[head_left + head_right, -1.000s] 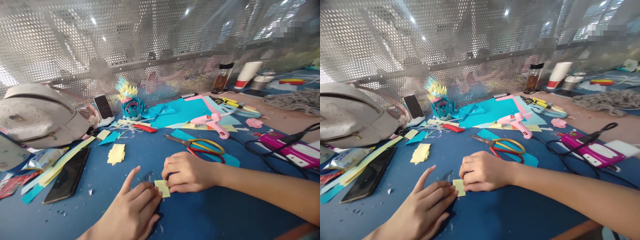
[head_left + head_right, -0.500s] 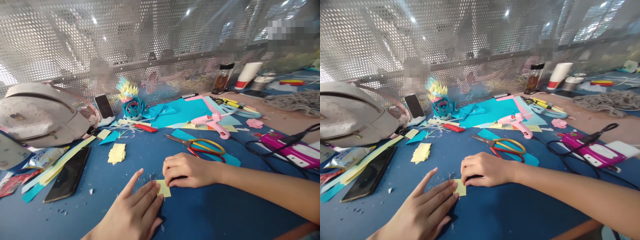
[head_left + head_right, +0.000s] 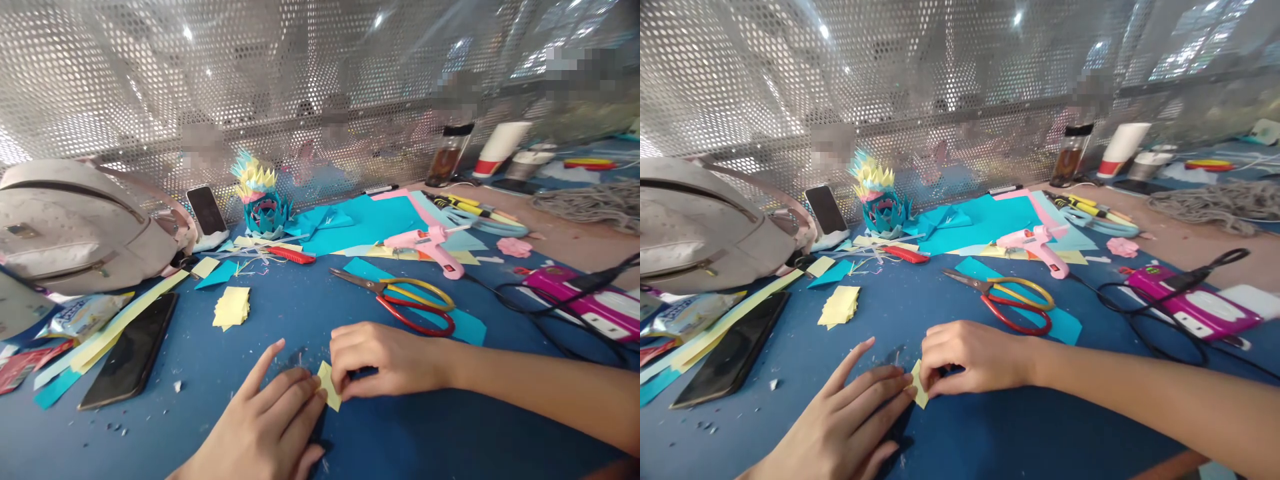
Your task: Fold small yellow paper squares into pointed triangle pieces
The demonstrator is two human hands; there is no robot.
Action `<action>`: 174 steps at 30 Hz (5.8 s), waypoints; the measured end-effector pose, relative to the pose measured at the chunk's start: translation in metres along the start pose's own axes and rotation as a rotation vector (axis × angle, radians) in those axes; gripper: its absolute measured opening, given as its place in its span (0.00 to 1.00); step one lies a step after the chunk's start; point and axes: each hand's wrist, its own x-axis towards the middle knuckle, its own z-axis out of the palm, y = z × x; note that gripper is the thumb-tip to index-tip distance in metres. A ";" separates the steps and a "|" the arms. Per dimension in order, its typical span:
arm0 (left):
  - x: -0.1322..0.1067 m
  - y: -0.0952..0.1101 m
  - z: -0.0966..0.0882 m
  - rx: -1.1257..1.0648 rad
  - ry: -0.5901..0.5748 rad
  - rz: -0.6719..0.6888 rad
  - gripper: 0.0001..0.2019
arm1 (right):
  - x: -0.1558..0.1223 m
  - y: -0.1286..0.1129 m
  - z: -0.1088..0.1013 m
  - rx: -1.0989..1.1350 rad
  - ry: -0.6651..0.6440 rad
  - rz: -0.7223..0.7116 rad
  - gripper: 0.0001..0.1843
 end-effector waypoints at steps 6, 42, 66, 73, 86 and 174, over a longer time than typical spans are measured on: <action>-0.001 0.001 0.005 0.064 -0.056 0.028 0.24 | 0.001 0.007 -0.011 -0.318 -0.047 -0.048 0.18; -0.016 0.000 0.025 0.038 -0.036 0.015 0.23 | 0.003 -0.006 -0.005 -0.375 0.009 0.236 0.04; -0.016 -0.001 0.024 0.015 -0.078 0.005 0.24 | 0.003 -0.016 0.010 -0.456 0.097 0.387 0.11; -0.016 0.000 0.025 -0.016 -0.074 -0.002 0.24 | 0.004 -0.028 0.020 -0.666 0.066 0.445 0.06; -0.013 -0.001 0.017 -0.022 -0.164 0.007 0.25 | 0.002 -0.009 -0.015 -0.279 -0.049 0.402 0.22; 0.018 0.009 -0.009 -0.077 -0.489 -0.104 0.29 | 0.007 0.005 -0.016 -0.118 0.011 0.397 0.06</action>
